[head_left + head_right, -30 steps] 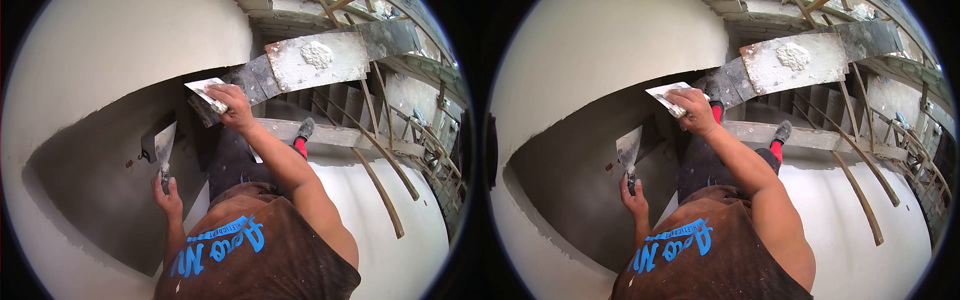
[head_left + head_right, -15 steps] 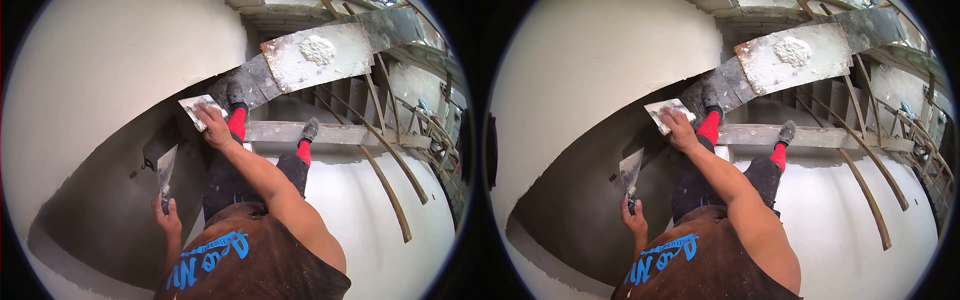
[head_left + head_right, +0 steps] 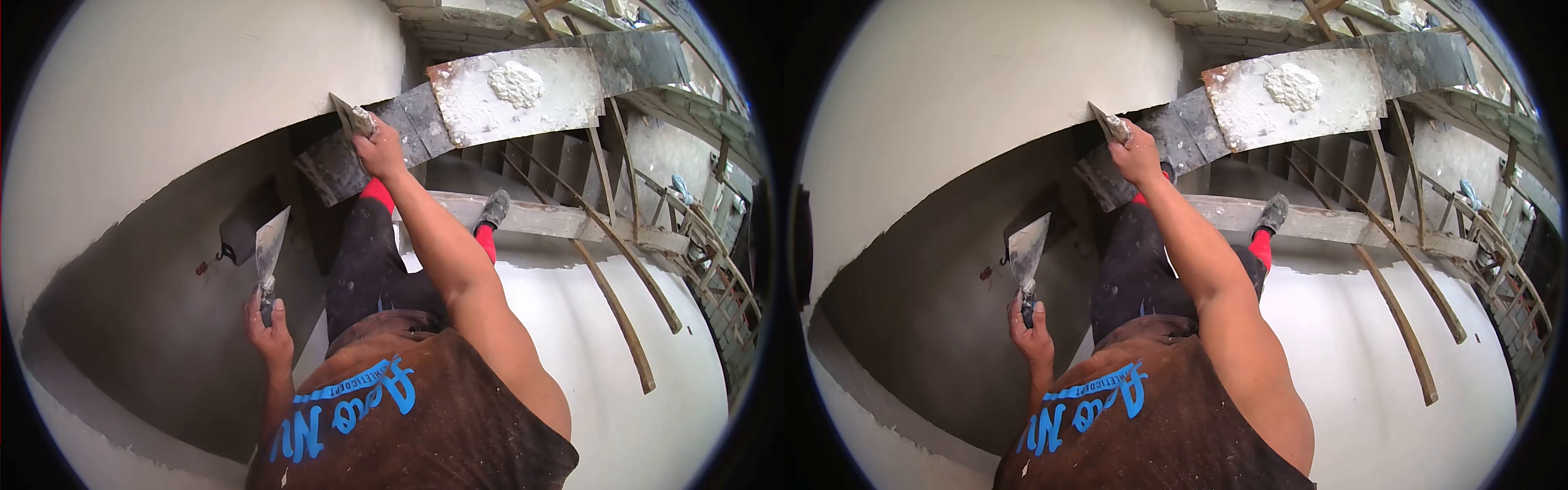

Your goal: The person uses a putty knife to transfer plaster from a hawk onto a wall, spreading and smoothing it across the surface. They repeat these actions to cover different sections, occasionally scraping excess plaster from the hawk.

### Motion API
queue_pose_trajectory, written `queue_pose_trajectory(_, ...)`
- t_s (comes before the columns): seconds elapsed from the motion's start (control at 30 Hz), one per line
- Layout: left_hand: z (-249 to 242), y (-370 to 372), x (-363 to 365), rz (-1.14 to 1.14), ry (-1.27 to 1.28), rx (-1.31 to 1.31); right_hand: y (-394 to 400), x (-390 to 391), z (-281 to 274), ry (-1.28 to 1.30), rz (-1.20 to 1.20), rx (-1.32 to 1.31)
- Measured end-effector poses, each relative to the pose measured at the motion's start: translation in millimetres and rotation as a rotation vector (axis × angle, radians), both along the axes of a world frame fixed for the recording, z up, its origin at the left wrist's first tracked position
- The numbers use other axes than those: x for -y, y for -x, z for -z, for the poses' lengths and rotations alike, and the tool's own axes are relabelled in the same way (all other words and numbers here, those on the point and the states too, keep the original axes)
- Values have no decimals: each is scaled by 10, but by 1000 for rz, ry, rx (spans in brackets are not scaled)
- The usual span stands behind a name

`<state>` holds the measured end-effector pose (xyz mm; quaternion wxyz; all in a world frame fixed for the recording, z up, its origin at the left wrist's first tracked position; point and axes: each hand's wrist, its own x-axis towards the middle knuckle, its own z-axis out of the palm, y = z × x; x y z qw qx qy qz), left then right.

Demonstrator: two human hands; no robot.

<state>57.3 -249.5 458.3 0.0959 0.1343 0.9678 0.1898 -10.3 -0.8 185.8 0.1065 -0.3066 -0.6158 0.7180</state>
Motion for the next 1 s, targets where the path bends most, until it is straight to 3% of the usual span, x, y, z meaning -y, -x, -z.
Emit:
queue_pose_trajectory(0.23,-48,-38,17,-24,-22,-24,-41,105,-440,-91,99,-143)
queue_pose_trajectory(0.33,-67,-40,-15,-4,-38,-25,-40,141,-622,-293,105,-345)
queue_pose_trajectory(0.57,-129,-60,-88,18,-41,-52,-278,52,-1158,-533,23,-475)
queue_pose_trajectory(0.73,-141,-93,-80,25,-31,-66,-121,117,-1143,-676,173,-450)
queue_pose_trajectory(0.83,-133,-104,-64,30,-21,-54,108,333,-993,-623,178,-464)
queue_pose_trajectory(1.0,-98,-71,-72,54,-66,-50,-92,661,-766,-611,-65,-494)
